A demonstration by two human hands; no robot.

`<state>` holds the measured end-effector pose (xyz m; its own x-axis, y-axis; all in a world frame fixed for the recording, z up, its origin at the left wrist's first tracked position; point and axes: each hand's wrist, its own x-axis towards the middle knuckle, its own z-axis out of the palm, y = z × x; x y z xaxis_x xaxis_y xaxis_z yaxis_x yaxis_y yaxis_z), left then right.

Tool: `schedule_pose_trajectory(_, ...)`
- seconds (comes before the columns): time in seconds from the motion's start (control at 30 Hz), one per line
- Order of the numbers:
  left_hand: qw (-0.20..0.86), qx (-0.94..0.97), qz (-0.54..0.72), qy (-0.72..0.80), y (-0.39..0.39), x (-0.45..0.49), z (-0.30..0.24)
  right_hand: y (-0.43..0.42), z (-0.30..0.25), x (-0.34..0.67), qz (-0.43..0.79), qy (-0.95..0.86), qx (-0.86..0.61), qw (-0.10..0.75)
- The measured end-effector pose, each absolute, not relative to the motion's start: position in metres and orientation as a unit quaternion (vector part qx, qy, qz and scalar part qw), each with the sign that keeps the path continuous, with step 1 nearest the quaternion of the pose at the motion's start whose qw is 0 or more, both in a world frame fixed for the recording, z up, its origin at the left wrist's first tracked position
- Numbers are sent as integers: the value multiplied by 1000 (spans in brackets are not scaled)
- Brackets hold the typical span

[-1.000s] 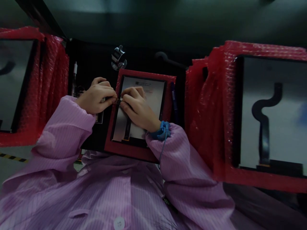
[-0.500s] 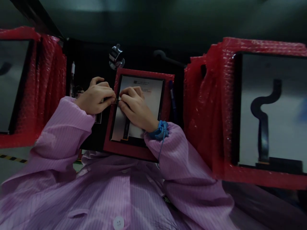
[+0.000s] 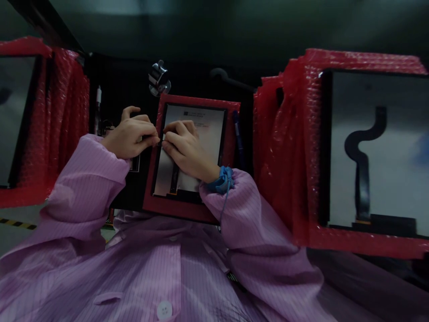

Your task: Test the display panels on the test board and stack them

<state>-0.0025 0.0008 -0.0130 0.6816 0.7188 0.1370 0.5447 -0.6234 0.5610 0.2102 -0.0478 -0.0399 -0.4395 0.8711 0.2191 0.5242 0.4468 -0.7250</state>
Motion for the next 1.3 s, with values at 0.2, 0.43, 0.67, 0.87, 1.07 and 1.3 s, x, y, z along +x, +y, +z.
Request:
schedule_pose_trajectory(0.2, 258, 880, 178, 357, 1, -4, -12, -48, -41, 210, 290, -797, -435, 302)
schedule_pose_trajectory(0.43, 259, 873, 197, 364, -1, -2, -7, -49, -41, 211, 292, -798, -430, 305)
schedule_pose_trajectory(0.67, 259, 871, 192, 371, -1, -1, -7, -51, -41, 208, 290, -801, -428, 300)
schedule_pose_trajectory(0.87, 222, 876, 204, 377, 1, -1, -4, -53, -38, 207, 305, -786, -432, 319)
schedule_pose_trajectory(1.07, 73, 797, 349, 488, -43, -20, 24, -61, -27, 217, 301, -724, -468, 408)
schedule_pose_trajectory(1.3, 8, 743, 253, 620, -132, -29, -21, -63, -21, 225, 264, -686, -513, 442)
